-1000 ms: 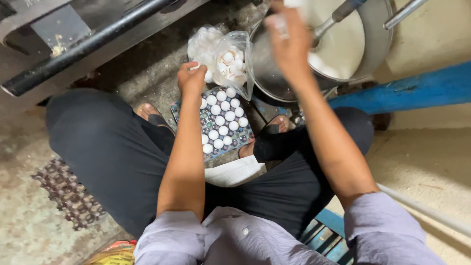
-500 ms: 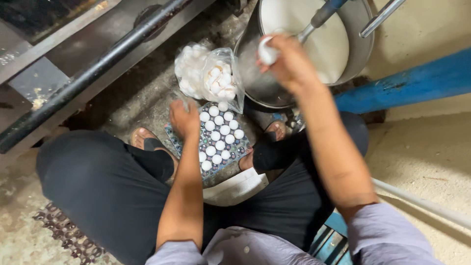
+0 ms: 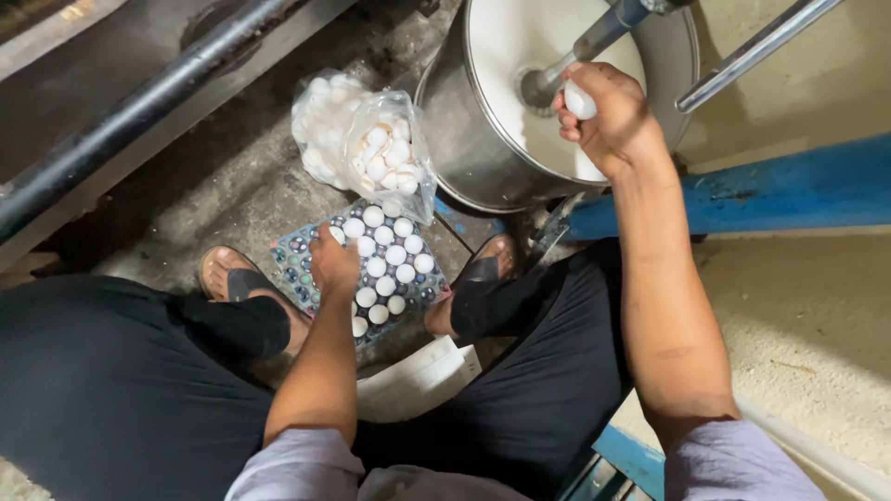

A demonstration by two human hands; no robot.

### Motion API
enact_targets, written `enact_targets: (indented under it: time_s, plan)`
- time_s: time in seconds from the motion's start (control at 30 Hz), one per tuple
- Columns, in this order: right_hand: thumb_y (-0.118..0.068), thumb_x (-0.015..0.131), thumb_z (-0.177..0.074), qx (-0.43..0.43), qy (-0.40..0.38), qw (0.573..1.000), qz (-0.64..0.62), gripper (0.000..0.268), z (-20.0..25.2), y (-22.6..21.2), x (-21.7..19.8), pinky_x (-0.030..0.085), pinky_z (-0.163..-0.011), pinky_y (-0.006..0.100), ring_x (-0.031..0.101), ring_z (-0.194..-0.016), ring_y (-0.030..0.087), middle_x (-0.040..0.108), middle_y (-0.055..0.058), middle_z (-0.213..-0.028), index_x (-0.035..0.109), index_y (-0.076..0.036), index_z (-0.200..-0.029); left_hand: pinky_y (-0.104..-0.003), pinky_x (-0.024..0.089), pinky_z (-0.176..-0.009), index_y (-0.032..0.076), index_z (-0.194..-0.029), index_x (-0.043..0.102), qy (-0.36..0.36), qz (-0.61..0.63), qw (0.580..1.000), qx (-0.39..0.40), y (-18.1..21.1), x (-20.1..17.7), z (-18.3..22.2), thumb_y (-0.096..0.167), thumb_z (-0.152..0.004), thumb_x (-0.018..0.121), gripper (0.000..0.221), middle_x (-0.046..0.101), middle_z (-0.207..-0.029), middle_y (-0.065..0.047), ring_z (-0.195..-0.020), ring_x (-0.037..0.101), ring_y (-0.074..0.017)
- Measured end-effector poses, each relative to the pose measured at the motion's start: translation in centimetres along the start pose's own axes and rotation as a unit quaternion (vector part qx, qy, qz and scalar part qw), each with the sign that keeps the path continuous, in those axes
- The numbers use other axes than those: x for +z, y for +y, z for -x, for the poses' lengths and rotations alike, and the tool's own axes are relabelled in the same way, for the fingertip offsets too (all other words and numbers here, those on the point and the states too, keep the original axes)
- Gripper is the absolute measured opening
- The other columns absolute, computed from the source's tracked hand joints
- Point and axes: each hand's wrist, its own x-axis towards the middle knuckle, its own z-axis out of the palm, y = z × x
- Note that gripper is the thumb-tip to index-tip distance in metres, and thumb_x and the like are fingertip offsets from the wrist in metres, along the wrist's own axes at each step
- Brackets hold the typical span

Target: The person cracks eggs one by one from a tray into a large metal pot while sitting on the floor. Eggshells are discarded into a plastic bag beside the tray.

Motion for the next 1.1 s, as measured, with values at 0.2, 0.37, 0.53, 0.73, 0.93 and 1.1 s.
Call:
enact_targets:
  time_s: [0.2,0.37,0.53,0.73,0.93,1.1]
  plan:
    - [-0.027,0.063,-0.107,-0.026,0.025,0.986,0.161,0.023,1.2,-0.1,1.9,0.035,-0.049,0.025,0.045,-0.058,0.008,0.056,0.003,-0.089,0.056,-0.008,-0.12,-0.05,0.052,-0.094,0.019,-0.129,0.055,0.038,0.029,0.999,0.003,-0.8,-0.8,-0.5,0.032,-0.087,0.076,0.049,0.07,-0.117,-0.019,-0.111,0.067,-0.0412]
    - [-0.03,0.061,-0.107,-0.042,0.027,0.969,0.241,0.024,2.6,-1.5,3.4,0.034,-0.044,0.021,0.043,-0.053,0.006,0.064,0.001,-0.094,0.054,-0.012,-0.12,-0.052,0.051,-0.088,0.023,-0.123,0.059,0.059,0.083,0.993,-0.06,0.4,-1.5,0.5,0.038,-0.082,0.081,0.048,0.069,-0.113,-0.019,-0.108,0.065,-0.0412]
    - [-0.028,0.061,-0.106,-0.111,0.086,0.921,0.363,0.021,4.2,-1.5,3.4,0.04,-0.047,0.026,0.051,-0.057,0.008,0.066,0.002,-0.093,0.058,-0.013,-0.122,-0.049,0.053,-0.093,0.024,-0.12,0.061,0.061,0.17,0.981,-0.076,0.5,-1.2,0.5,0.039,-0.08,0.081,0.048,0.072,-0.113,-0.019,-0.107,0.068,-0.0402]
    - [-0.016,0.068,-0.105,-0.289,0.024,0.745,0.601,0.019,3.4,-0.5,4.3,0.052,-0.077,0.043,0.068,-0.092,0.033,0.07,0.019,-0.104,0.062,-0.007,-0.121,-0.049,0.053,-0.091,0.024,-0.113,0.064,0.13,0.266,0.951,-0.093,1.7,-1.2,-1.0,0.044,-0.073,0.085,0.049,0.076,-0.105,-0.016,-0.104,0.069,-0.039]
    - [-0.023,0.069,-0.105,-0.392,0.049,0.781,0.484,0.029,1.9,1.9,12.7,0.055,-0.091,0.043,0.068,-0.116,0.035,0.067,0.015,-0.126,0.059,-0.009,-0.128,-0.05,0.052,-0.091,0.018,-0.115,0.063,0.234,0.344,0.909,0.02,4.9,-5.1,1.6,0.041,-0.077,0.084,0.05,0.076,-0.092,-0.017,-0.095,0.07,-0.0391]
    - [-0.033,0.076,-0.101,-0.415,0.055,0.785,0.456,0.061,1.0,9.5,16.8,0.048,-0.097,0.052,0.058,-0.118,0.049,0.056,0.031,-0.13,0.049,0.005,-0.14,-0.04,0.057,-0.072,0.012,-0.118,0.056,0.194,0.47,0.842,0.18,9.2,-11.3,7.2,0.032,-0.085,0.075,0.043,0.077,-0.091,-0.012,-0.079,0.075,-0.0286]
